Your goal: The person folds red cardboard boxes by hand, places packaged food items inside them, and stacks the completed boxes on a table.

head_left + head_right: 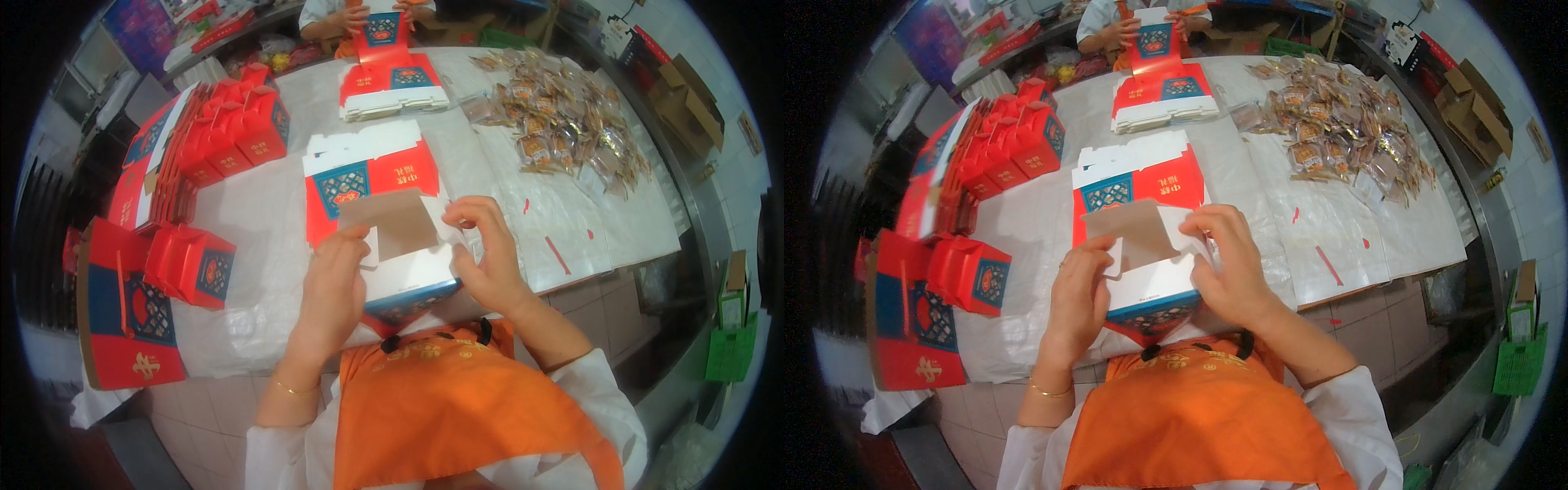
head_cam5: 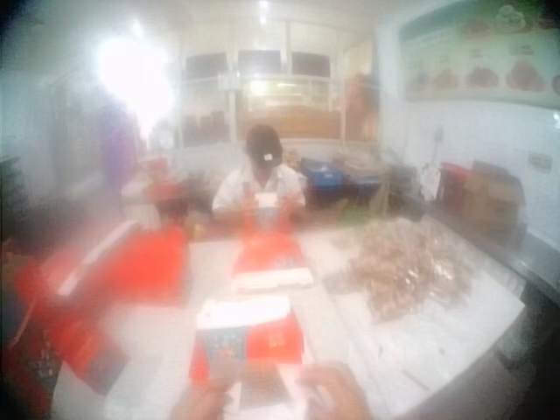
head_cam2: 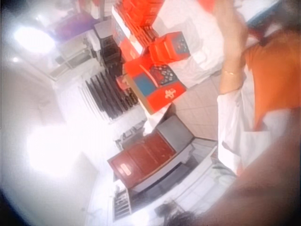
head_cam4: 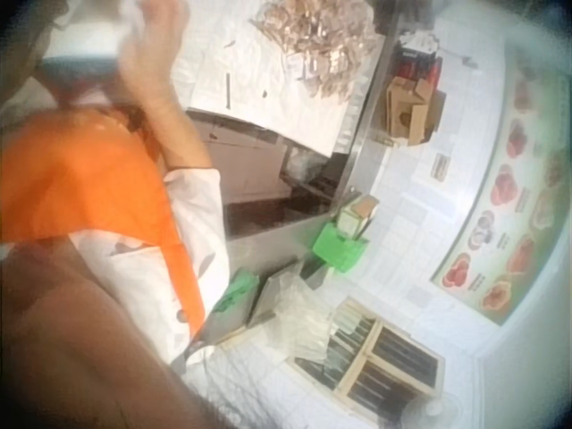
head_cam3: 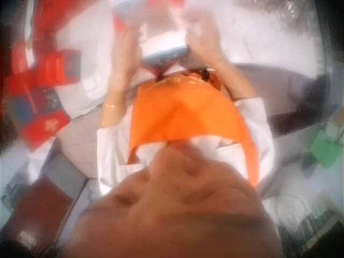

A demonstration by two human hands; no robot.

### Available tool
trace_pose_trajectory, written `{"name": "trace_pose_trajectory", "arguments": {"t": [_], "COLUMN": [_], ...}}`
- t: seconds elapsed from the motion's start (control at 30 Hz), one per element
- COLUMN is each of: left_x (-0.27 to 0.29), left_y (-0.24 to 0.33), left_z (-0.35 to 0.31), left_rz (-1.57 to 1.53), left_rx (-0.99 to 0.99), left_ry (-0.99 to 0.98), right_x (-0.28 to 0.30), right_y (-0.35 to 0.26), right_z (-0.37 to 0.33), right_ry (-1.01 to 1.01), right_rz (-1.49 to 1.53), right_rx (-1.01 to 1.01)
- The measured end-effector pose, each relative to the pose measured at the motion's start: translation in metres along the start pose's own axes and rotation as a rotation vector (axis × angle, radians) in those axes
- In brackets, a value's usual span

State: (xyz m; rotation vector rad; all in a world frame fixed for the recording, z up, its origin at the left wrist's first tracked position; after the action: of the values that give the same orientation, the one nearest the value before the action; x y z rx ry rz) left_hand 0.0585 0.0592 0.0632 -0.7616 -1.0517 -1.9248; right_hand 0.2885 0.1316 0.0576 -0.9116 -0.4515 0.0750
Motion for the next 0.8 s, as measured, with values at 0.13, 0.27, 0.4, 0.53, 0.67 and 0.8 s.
{"name": "trace_pose_trajectory", "arguments": {"t": [0.13, 0.27, 0.4, 0.53, 0.67, 0.8], "left_x": [0.001, -0.008, -0.015, -0.016, -0.022, -0.026], "left_y": [-0.003, -0.005, -0.005, -0.006, -0.013, -0.008], "left_z": [0.0, -0.004, -0.009, -0.017, -0.028, -0.039], "left_rz": [-0.127, -0.366, -0.351, -0.218, -0.372, -0.356], "left_rx": [0.067, 0.249, 0.28, 0.334, 0.419, 0.334], "left_ry": [-0.082, 0.047, 0.12, 0.129, 0.179, 0.169], "right_x": [-0.003, 0.001, -0.001, -0.007, 0.002, 0.012], "right_y": [-0.011, 0.0, 0.018, 0.007, -0.004, -0.012], "right_z": [0.007, 0.009, 0.005, 0.01, 0.005, -0.007], "right_ry": [-0.099, -0.011, 0.017, -0.089, -0.149, -0.174], "right_rz": [-0.097, 0.077, 0.175, 0.043, -0.046, -0.12], "right_rx": [0.096, -0.125, -0.353, -0.212, -0.173, -0.241]}}
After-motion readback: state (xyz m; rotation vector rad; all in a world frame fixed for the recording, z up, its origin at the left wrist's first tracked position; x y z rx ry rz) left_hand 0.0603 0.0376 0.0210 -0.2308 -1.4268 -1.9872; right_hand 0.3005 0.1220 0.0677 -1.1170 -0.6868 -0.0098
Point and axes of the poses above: each hand's wrist, its own z-axis towards the middle knuckle, its own x-axis out of the back of the hand, y = z × x, the point moved 3 cm from there along z, towards the middle knuckle, and after that the axes turned 9 degrees about z, right-handed, at the moved point
